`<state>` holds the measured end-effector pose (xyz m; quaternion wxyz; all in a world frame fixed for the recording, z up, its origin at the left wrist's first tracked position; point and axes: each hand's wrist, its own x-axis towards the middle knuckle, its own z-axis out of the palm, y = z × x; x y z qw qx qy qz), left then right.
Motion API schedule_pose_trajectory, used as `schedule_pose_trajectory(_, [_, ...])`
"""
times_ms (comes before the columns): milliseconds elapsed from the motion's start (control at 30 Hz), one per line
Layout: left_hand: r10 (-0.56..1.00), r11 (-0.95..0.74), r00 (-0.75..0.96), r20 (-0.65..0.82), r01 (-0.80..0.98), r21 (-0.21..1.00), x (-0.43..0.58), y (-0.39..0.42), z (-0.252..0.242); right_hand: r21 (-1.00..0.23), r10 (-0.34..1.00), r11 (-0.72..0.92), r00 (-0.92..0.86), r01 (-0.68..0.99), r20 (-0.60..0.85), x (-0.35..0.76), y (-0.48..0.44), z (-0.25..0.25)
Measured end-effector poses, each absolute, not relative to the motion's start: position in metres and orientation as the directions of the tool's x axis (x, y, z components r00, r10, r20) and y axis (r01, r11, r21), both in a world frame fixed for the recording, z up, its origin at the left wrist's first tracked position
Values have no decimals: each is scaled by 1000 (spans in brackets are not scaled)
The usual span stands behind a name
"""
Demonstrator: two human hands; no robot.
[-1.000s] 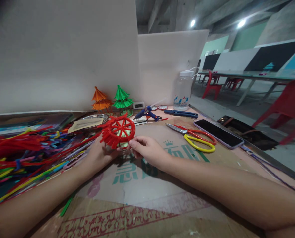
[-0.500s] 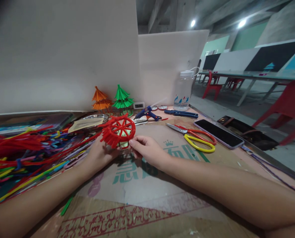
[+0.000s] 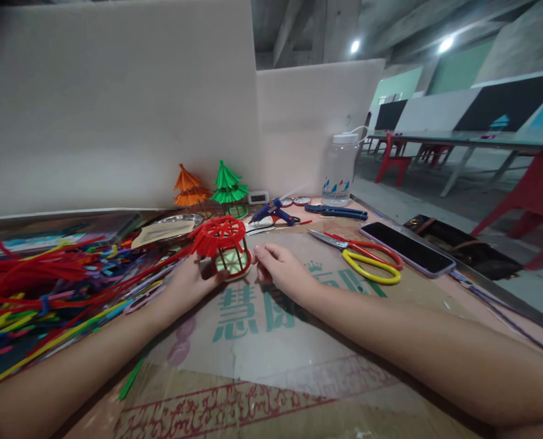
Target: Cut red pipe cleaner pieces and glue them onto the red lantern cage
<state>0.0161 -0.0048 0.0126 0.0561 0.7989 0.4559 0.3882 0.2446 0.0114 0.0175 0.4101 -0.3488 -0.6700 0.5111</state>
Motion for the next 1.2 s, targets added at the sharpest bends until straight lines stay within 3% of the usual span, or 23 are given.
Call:
schedule_pose_trajectory(200, [795,-531,169,583,659,533,11,-5,7,-970,887,235,-422,61,188,243,11,16])
schedule_pose_trajectory(400, [863,-483,162,479,542,687,11,-8,8,-972,897,215,-412,89,161,245,16,13])
schedule_pose_trajectory(500, [849,-497,158,505,566,658,12,-9,9,-939,885,277,-435,205,166,246,17,13])
schedule_pose_trajectory(633, [815,-538,190,547,598,594,12,-10,10,-797,802,489,-542,354,251,248,17,16])
schedule_pose_trajectory(800, [771,-618,314,554,581,530,13,-13,11,-727,751,570,-601,383,273,247,19,13])
schedule_pose_trajectory(933, [759,-620,306,575,611,492,9,-12,7,-731,754,574,-585,369,297,246,22,9])
schedule_pose_trajectory(1067, [812,-552,210,545,580,599,8,-9,5,-705,766,574,-578,417,282,248,25,8])
schedule_pose_trajectory(1200, [818,-570,284,500,522,634,11,-7,9,-690,753,593,-589,416,293,249,28,6])
